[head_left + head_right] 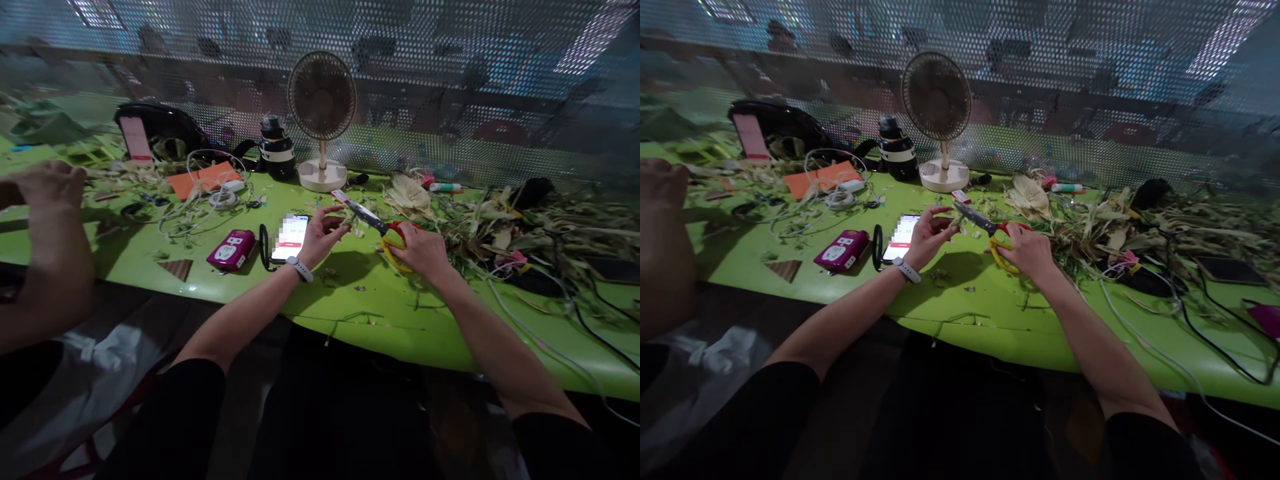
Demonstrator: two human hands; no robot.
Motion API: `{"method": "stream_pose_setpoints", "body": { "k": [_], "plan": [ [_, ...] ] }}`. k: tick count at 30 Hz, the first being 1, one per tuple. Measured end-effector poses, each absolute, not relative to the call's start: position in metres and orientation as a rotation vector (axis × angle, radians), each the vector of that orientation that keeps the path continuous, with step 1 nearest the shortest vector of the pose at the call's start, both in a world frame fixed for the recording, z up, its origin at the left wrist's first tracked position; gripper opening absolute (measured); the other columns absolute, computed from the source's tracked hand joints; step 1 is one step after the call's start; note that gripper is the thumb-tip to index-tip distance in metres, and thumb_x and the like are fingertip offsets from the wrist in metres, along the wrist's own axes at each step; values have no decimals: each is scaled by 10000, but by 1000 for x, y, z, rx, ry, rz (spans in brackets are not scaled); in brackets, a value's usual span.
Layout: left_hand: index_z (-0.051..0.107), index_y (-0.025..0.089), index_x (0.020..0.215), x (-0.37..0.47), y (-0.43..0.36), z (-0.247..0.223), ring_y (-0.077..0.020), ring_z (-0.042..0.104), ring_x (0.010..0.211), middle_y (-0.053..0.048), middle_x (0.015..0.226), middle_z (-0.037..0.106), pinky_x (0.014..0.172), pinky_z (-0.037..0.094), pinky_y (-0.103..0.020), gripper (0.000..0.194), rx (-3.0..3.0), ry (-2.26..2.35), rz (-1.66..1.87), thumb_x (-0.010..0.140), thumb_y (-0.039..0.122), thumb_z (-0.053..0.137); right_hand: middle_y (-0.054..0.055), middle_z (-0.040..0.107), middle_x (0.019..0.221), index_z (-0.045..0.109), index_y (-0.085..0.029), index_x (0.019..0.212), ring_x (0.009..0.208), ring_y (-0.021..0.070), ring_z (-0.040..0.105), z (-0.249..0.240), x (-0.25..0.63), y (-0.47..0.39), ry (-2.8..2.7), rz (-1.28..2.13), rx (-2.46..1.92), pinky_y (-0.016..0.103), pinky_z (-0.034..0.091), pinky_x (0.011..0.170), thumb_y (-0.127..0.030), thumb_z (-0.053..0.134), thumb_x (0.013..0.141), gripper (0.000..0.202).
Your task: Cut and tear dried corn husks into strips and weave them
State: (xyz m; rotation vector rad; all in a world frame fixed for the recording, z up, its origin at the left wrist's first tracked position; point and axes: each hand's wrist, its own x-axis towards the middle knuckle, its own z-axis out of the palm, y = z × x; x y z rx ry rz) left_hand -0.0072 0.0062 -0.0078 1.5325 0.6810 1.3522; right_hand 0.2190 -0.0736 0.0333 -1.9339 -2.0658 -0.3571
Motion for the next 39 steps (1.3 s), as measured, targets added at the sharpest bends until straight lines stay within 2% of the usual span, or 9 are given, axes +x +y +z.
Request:
{"method": "stream_pose_setpoints", "body": {
  "k": [3,5,8,11,14,20,25,30,39],
  "plan": [
    [552,202,1147,-9,9,-7,-146,689,796,-46,884,710,613,541,-229,554,1488,711,1378,687,363,815,103,662,768,586,-168,991,690,248,620,39,220,-74,-1945,50,-1868,331,444,619,-710,532,765,590],
    [550,209,1138,-10,12,-5,-146,692,826,-43,896,712,656,552,-241,540,1460,714,1406,691,359,813,43,607,729,538,-193,921,617,187,569,43,222,-76,-1899,534,-1695,347,490,634,-732,558,738,569],
    [548,213,1118,-12,16,-3,-138,692,850,-44,929,720,678,554,-241,503,1415,699,1431,707,355,802,-45,490,651,502,-218,907,493,110,431,47,225,-82,-1833,1186,-1352,403,550,716,-750,517,769,549],
    [552,216,1111,-13,18,-3,-135,694,871,-48,958,729,692,553,-238,479,1386,688,1455,715,328,799,-49,465,619,541,-228,867,473,108,389,45,225,-89,-1777,1488,-1187,439,557,758,-761,471,793,543],
    [554,220,1110,-13,18,-3,-133,693,903,-44,954,730,724,554,-241,455,1404,682,1479,731,314,786,-13,514,644,557,-229,809,495,130,431,40,224,-91,-1695,1579,-1189,441,560,714,-749,471,793,527],
    [560,226,1101,-12,17,-3,-140,693,906,-47,960,725,750,568,-269,439,1409,660,1501,731,308,781,-10,529,630,579,-238,855,498,148,479,36,223,-88,-1594,1594,-1208,422,564,654,-735,486,794,510],
    [548,226,1094,-11,16,-4,-149,691,944,-56,993,724,793,576,-294,436,1432,637,1489,736,332,774,0,520,591,600,-233,901,475,158,471,37,221,-89,-1628,1513,-1292,420,561,611,-751,405,809,561],
    [553,225,1080,-11,15,-4,-156,698,933,-61,1000,731,787,581,-302,442,1399,629,1511,724,344,785,-4,519,576,596,-236,857,457,160,478,36,221,-88,-1606,1535,-1292,422,560,590,-733,371,832,545],
    [567,224,1093,-10,12,-3,-166,699,961,-68,1018,724,810,585,-321,400,1473,622,1504,758,328,758,-25,513,603,546,-243,911,444,138,443,31,224,-85,-1493,1670,-1181,399,552,545,-771,449,779,553]
  ]
}}
